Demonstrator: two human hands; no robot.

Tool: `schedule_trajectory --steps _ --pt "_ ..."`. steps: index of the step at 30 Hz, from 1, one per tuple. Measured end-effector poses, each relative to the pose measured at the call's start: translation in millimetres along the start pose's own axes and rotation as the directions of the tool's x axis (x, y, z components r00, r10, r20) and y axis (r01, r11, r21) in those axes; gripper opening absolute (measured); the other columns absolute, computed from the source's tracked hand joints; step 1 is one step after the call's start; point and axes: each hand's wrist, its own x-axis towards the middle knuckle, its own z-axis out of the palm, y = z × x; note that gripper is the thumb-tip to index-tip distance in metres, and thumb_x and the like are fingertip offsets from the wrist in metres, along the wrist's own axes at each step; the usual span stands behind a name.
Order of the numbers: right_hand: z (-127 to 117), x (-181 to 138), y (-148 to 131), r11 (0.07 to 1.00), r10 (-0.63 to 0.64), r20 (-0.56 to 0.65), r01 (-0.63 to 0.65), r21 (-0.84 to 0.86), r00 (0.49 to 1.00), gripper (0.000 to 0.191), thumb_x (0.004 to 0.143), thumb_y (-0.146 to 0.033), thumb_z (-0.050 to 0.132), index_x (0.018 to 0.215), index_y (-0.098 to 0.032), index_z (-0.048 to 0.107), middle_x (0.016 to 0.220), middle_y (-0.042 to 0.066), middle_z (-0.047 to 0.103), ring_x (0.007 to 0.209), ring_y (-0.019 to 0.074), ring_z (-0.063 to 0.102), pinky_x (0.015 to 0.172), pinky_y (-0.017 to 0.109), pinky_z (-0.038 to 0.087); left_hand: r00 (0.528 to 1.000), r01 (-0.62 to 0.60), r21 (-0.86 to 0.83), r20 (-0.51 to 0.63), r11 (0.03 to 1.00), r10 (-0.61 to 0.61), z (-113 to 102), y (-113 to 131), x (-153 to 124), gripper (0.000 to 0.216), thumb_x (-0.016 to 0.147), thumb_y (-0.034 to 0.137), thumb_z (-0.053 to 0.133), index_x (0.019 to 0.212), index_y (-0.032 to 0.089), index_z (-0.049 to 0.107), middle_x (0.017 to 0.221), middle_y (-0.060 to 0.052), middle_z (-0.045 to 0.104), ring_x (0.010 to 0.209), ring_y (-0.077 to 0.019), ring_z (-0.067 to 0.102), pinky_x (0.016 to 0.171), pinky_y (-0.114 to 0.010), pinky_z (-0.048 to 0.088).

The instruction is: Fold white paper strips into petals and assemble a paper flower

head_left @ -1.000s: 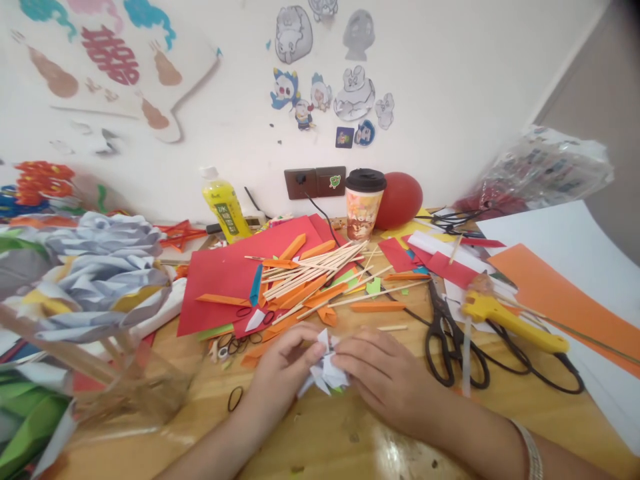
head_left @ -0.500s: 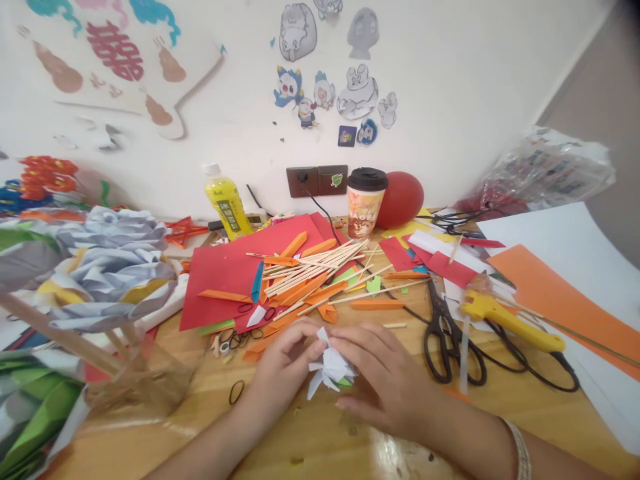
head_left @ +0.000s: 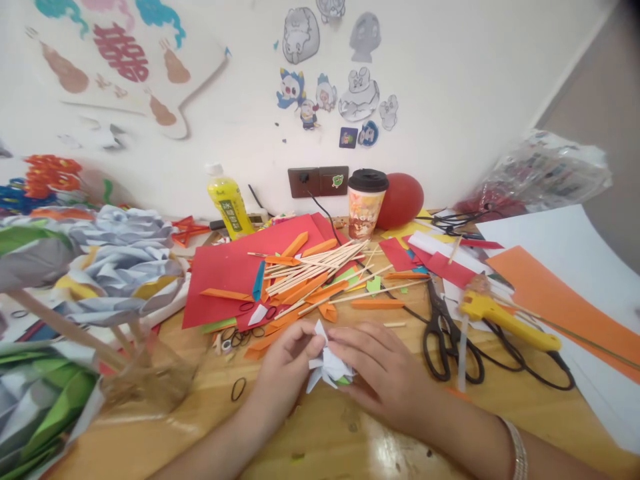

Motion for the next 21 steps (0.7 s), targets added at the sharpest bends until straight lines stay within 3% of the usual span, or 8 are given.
schedule_trajectory --steps 4,9,13,17,21 --pt "-1.4 -1.2 0.9 0.998 -0.002 0.029 0.0 0.059 1.0 0.029 0.084 -0.024 0.047 0.112 -0.016 0.049 0.116 0.008 0.056 0.105 0.0195 0.048 0.089 0.034 0.039 0.999 0.025 -0.061 0.044 0.998 -0.022 -2.2 -4.4 1.9 0.017 0.07 0.032 0.064 0.073 0.016 0.057 0.064 0.002 0.056 0.056 -0.0095 0.048 0.057 -0.021 0.041" --pt "-3.1 -3.2 3.1 0.965 0.194 0.015 -0.193 0.177 0.981 0.062 0.08 -0.054 0.044 0.124 -0.012 0.037 0.118 0.014 0.05 0.109 0.0233 0.044 0.091 0.038 0.038 0.987 -0.117 -0.129 0.096 0.985 0.129 -4.7 -5.5 5.9 0.009 0.074 0.027 0.061 0.078 0.019 0.059 0.083 -0.001 0.058 0.074 -0.0135 0.054 0.068 -0.024 0.044" --pt "-3.5 -2.7 4.1 0.956 0.222 -0.003 -0.217 0.199 0.975 0.047 0.08 -0.047 0.048 0.116 -0.017 0.045 0.112 0.012 0.051 0.105 0.0229 0.046 0.087 0.037 0.041 0.976 -0.182 -0.073 0.11 0.981 0.189 -5.1 -1.3 4.2 0.008 0.071 0.025 0.064 0.071 0.018 0.061 0.096 -0.005 0.056 0.093 -0.0194 0.053 0.075 -0.027 0.044" --pt "-4.4 -2.0 6.8 0.973 0.158 -0.008 -0.154 0.17 0.987 0.037 0.079 -0.033 0.053 0.112 -0.017 0.048 0.111 0.011 0.051 0.102 0.022 0.047 0.085 0.036 0.041 0.979 -0.082 -0.172 0.17 0.982 0.111 -4.3 2.7 4.2 0.023 0.074 0.038 0.059 0.075 0.016 0.063 0.1 -0.009 0.057 0.094 -0.0237 0.053 0.074 -0.031 0.045" --pt "-4.0 -3.6 9.6 0.989 0.066 0.017 -0.068 0.134 0.998 0.037 0.078 -0.028 0.054 0.113 -0.017 0.049 0.109 0.01 0.053 0.099 0.021 0.048 0.084 0.036 0.041 0.976 0.117 -0.182 0.203 0.976 -0.079 -5.8 2.8 8.5 0.035 0.074 0.045 0.057 0.091 0.016 0.063 0.085 -0.008 0.064 0.08 -0.0212 0.058 0.07 -0.031 0.045"
